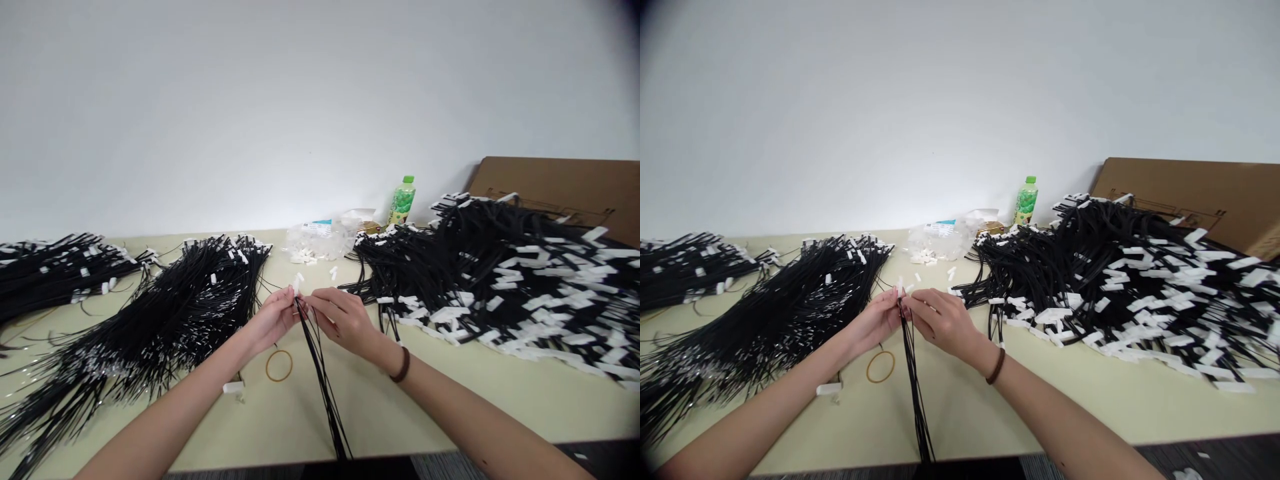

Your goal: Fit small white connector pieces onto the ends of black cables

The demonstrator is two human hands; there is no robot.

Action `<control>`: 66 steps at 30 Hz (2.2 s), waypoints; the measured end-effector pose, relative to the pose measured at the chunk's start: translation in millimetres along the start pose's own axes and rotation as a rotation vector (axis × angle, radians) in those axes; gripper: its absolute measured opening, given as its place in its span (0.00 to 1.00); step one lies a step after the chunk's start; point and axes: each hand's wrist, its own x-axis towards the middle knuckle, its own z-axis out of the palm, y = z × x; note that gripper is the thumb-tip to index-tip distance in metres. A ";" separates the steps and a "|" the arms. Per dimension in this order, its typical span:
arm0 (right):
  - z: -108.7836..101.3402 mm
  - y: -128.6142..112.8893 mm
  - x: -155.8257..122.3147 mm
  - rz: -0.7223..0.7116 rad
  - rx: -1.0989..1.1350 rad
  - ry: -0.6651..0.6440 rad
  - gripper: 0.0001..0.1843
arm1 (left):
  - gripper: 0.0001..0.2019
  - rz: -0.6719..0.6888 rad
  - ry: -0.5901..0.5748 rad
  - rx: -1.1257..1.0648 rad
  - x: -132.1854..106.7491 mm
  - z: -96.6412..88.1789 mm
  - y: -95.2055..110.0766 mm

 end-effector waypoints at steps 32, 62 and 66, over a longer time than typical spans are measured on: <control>-59.1 43.8 23.5 0.589 -0.039 0.732 0.11 | 0.12 0.030 0.128 0.051 1.1 -6.4 -1.7; -7.1 2.0 4.0 0.056 -0.389 -0.047 0.05 | 0.11 0.038 0.036 0.199 -1.9 0.7 -10.9; -7.5 1.5 4.1 0.052 -0.388 -0.051 0.06 | 0.11 0.045 0.054 0.221 -3.0 2.3 -9.4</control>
